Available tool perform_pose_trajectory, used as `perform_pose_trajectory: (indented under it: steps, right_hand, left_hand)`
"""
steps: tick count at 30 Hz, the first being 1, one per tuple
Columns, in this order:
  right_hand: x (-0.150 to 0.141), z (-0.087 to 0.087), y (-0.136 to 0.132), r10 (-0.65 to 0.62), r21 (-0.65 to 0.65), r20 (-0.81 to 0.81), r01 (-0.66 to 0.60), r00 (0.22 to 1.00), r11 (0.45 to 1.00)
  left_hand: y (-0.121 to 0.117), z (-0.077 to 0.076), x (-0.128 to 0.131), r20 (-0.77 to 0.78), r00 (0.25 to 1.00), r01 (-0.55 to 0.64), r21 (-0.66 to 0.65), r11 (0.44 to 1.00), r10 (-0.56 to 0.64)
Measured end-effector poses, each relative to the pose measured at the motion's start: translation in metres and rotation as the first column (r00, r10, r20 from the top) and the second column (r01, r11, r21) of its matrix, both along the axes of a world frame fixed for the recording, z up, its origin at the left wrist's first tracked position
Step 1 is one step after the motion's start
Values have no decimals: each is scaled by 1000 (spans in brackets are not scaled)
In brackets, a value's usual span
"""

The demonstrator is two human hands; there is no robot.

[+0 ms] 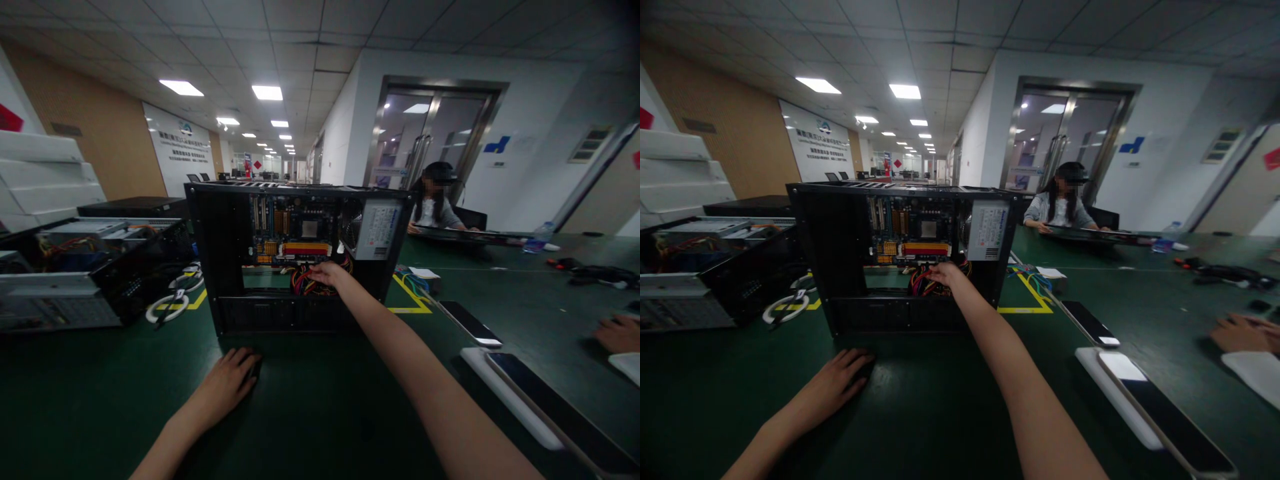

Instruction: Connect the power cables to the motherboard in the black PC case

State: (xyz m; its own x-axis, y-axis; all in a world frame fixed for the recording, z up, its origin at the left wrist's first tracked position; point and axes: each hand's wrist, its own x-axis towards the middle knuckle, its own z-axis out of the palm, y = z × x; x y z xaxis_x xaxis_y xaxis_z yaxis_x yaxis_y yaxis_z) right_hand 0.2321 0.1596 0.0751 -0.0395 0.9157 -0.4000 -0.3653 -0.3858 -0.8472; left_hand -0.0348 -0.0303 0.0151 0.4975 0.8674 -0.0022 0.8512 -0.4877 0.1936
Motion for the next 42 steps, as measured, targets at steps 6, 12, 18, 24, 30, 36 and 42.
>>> perform_pose_trajectory:
  steps: [6,12,18,24,30,36,42]
  right_hand:
    - [2,0,2,48,-47,-12,-49,999,998]
    - [2,1,1,64,-86,27,-61,998,994]
    - [1,3,-3,87,-78,71,-82,994,994]
    - [0,2,-6,149,-63,154,-141,977,988]
    - [4,5,-17,13,-25,214,-8,977,1000]
    - [2,6,-24,-114,132,355,71,928,989]
    - [-9,1,-21,-181,335,718,-106,673,936]
  left_hand:
    - [-1,5,1,-44,999,6,-11,1000,-6]
    - [-2,7,2,-47,999,-11,-32,999,10]
    - [-2,7,1,-17,1000,-1,-29,1000,0]
    - [-2,6,1,-17,1000,-4,-26,1000,4]
    - [2,0,0,-12,1000,-7,-11,1000,7]
    - [2,2,0,-26,1000,2,-8,1000,-2]
    - [-1,5,1,-45,999,0,-3,1000,0]
